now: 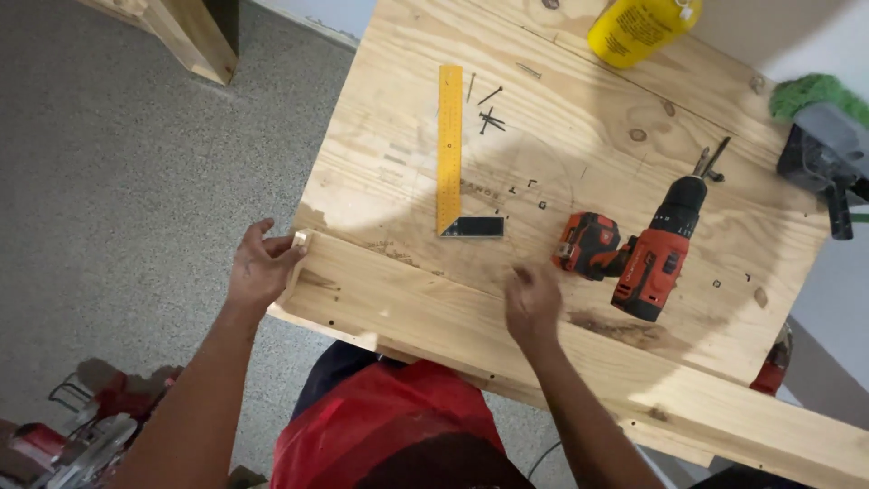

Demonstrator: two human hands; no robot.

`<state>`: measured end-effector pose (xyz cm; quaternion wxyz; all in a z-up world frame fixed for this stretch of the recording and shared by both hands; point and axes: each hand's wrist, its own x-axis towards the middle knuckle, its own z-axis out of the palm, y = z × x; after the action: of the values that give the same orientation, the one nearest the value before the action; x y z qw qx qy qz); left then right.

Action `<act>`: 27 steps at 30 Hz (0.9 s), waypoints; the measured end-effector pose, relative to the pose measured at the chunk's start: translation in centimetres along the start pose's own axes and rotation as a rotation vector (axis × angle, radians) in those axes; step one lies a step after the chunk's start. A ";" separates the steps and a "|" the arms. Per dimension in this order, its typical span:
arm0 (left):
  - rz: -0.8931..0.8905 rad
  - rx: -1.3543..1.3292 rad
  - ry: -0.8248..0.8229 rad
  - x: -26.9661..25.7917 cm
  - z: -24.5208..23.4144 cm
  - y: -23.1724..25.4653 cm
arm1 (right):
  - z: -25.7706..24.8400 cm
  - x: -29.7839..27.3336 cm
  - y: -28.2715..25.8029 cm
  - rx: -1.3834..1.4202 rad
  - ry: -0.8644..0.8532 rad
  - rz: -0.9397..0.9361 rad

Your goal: Assembling wooden structures by applying glue, positioning pieces, and using a power drill to drive screws.

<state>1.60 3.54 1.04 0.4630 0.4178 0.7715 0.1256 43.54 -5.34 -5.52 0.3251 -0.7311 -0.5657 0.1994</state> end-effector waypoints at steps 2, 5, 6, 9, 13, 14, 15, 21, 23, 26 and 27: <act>0.014 0.019 0.004 0.5 0.1 0.0 | 2.5 4.7 -1.8 -0.061 -0.076 -0.103; 0.048 0.048 0.001 1.8 0.7 -1.1 | 5.7 12.5 -4.3 -0.115 -0.123 -0.173; 0.063 0.067 -0.005 2.5 1.0 -2.0 | 7.2 14.7 -3.8 -0.148 -0.001 -0.303; 0.047 0.050 -0.029 3.4 1.0 -2.1 | 9.9 19.7 -2.2 -0.181 0.096 -0.455; -0.017 -0.109 -0.090 0.4 -1.2 2.6 | 11.2 21.5 -1.2 -0.231 0.062 -0.526; -0.024 -0.113 -0.087 0.7 -1.4 2.4 | 11.6 21.8 -0.7 -0.229 0.055 -0.530; -0.008 -0.140 -0.109 0.9 -1.5 2.2 | 12.1 22.2 -0.2 -0.252 0.083 -0.490; -0.030 -0.200 -0.157 3.7 -0.6 -1.5 | 12.6 22.5 1.5 -0.230 0.101 -0.405; -0.024 -0.232 -0.157 4.0 -0.6 -1.8 | 11.6 22.2 0.1 -0.202 0.095 -0.402; 0.009 -0.284 -0.178 5.1 -0.3 -3.1 | 9.4 20.1 -4.6 -0.142 0.171 -0.427; 0.022 -0.301 -0.183 5.3 -0.4 -3.2 | 8.8 18.8 -7.1 -0.066 0.186 -0.414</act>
<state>-1.61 5.62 -3.86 0.5871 0.3618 0.6942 0.2060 38.07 15.93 -5.38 0.3857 -0.6249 -0.6775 0.0418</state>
